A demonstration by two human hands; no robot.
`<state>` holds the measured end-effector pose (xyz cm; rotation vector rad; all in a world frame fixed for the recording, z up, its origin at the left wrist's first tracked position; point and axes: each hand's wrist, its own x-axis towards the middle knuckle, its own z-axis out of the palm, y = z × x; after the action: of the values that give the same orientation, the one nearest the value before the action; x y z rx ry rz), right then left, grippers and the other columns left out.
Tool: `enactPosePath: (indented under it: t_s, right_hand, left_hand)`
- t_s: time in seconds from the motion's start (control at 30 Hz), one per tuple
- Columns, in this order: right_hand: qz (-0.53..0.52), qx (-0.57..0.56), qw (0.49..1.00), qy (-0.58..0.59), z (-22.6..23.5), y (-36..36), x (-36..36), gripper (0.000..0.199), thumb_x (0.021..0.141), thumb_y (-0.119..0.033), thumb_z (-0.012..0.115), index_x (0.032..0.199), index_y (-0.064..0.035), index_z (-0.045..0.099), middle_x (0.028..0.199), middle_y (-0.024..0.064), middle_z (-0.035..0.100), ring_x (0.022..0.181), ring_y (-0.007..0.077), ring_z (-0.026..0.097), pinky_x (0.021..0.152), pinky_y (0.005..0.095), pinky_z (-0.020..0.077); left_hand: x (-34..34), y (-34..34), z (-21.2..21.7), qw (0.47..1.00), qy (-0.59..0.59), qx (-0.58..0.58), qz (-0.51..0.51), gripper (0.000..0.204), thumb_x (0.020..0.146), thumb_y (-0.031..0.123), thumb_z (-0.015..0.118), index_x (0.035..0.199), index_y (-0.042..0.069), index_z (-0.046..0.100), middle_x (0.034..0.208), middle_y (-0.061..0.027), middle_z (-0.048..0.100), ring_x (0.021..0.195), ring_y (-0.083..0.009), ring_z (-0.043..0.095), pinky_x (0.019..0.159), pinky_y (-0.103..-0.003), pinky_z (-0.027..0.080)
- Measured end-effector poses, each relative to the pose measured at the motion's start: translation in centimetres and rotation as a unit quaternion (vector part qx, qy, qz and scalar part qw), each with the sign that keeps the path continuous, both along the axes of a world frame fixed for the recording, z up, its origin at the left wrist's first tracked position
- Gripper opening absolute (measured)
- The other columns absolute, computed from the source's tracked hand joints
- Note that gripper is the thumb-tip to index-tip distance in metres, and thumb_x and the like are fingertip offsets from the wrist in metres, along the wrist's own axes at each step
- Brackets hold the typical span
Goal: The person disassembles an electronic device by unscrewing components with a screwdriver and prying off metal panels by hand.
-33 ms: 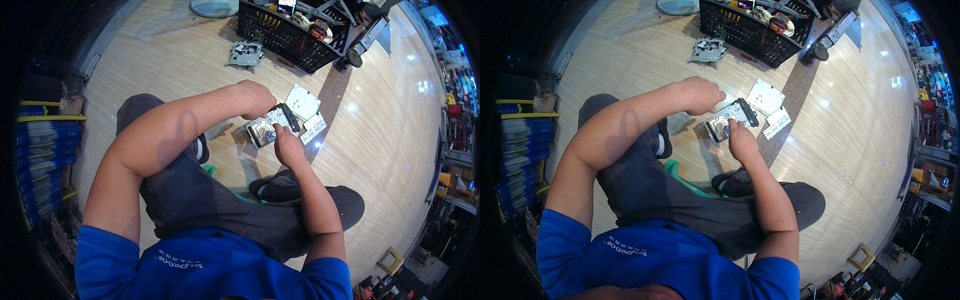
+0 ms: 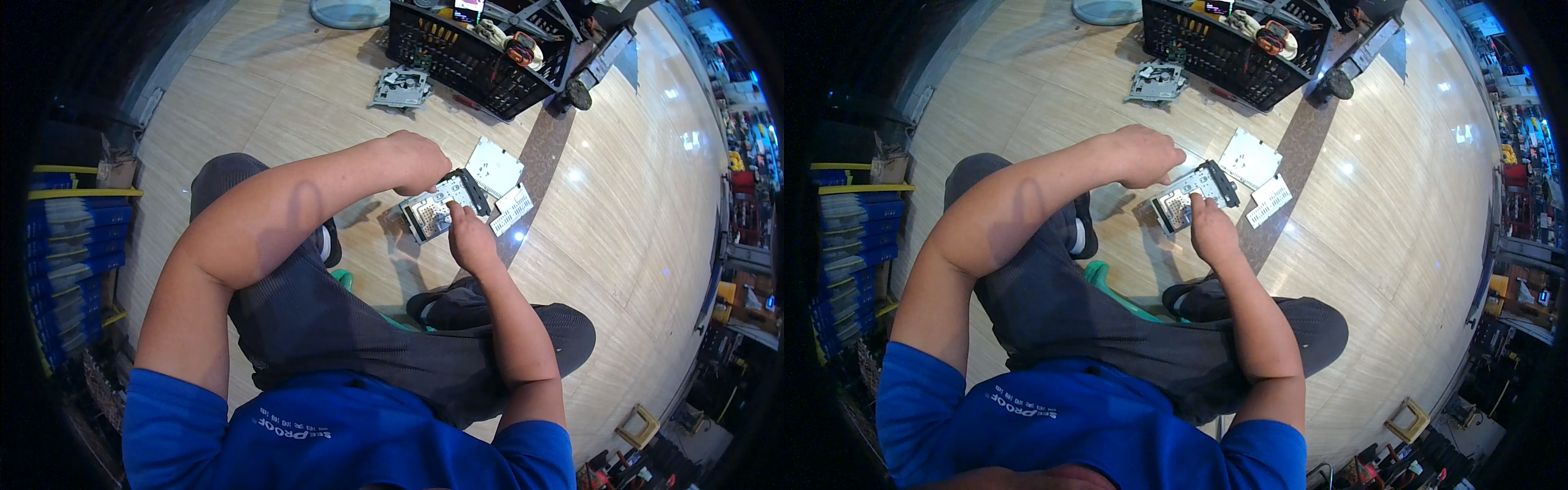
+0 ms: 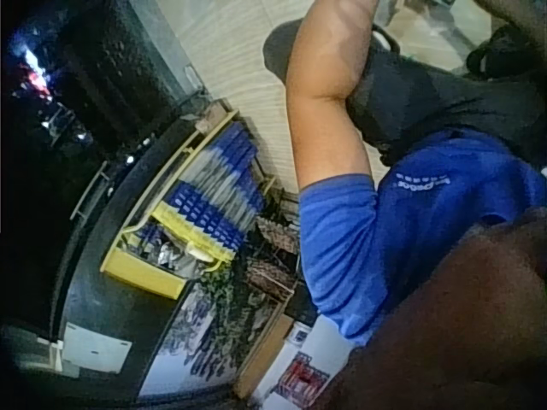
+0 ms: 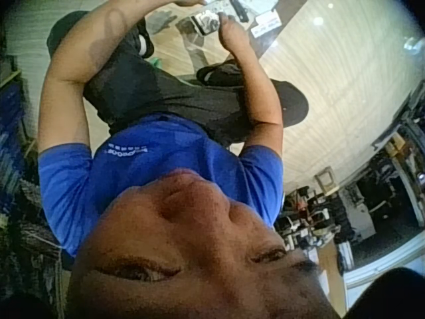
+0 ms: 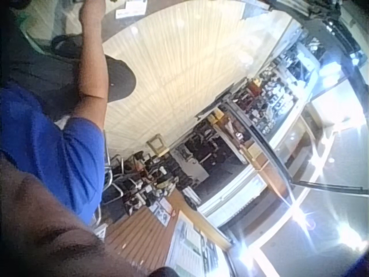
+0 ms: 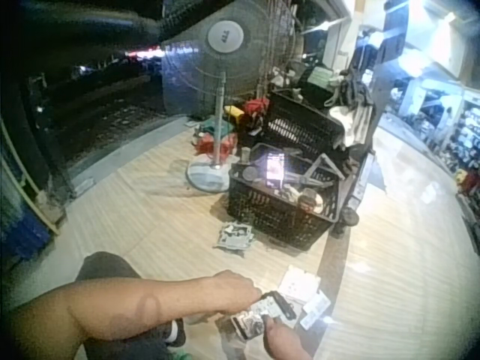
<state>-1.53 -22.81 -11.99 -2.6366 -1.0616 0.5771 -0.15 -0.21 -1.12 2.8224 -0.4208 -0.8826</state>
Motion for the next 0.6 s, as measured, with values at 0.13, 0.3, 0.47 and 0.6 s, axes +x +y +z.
enactPosePath:
  t_s: [0.13, 0.3, 0.47, 0.6]
  right_hand:
    - [-0.012, -0.016, 1.000, -0.008, -0.25, 0.01, 0.18, 0.032, 0.091, -0.003, 0.051, 0.123, -0.0014, 0.052, 0.105, 0.0253, 0.065, 0.087, 0.0425, 0.070, 0.074, 0.0502, 0.0583]
    - [-0.009, -0.014, 1.000, 0.003, 0.29, 0.08, -0.01, 0.032, 0.092, -0.003, 0.051, 0.124, -0.0027, 0.053, 0.108, 0.0264, 0.065, 0.090, 0.0424, 0.070, 0.076, 0.0497, 0.0583]
    - [-0.009, -0.008, 1.000, 0.014, 0.62, 0.28, -0.11, 0.032, 0.091, -0.002, 0.052, 0.124, -0.0028, 0.053, 0.112, 0.0271, 0.063, 0.094, 0.0422, 0.070, 0.078, 0.0490, 0.0581]
    - [-0.023, -0.039, 0.999, 0.014, 0.51, 0.50, 0.12, 0.031, 0.092, -0.003, 0.051, 0.123, -0.0029, 0.054, 0.111, 0.0258, 0.064, 0.093, 0.0424, 0.070, 0.078, 0.0489, 0.0583]
  left_hand:
    - [0.01, 0.06, -0.11, 1.000, 0.001, 0.000, -0.002, 0.030, 0.092, 0.027, 0.074, 0.116, 0.009, 0.075, 0.116, -0.0147, 0.074, 0.111, -0.0313, 0.070, 0.090, -0.045, 0.057]
    - [-0.11, 0.06, -0.15, 1.000, -0.003, 0.000, 0.001, 0.031, 0.092, 0.027, 0.074, 0.116, 0.008, 0.074, 0.115, -0.0149, 0.074, 0.111, -0.0315, 0.070, 0.090, -0.045, 0.057]
    - [-0.10, 0.06, -0.10, 1.000, -0.005, -0.001, -0.004, 0.031, 0.093, 0.028, 0.073, 0.116, 0.008, 0.074, 0.115, -0.0149, 0.074, 0.111, -0.0316, 0.070, 0.089, -0.045, 0.057]
    - [-0.11, 0.21, -0.05, 1.000, 0.006, -0.004, -0.018, 0.032, 0.094, 0.030, 0.070, 0.113, 0.004, 0.067, 0.113, -0.0194, 0.071, 0.109, -0.0368, 0.068, 0.091, -0.048, 0.055]
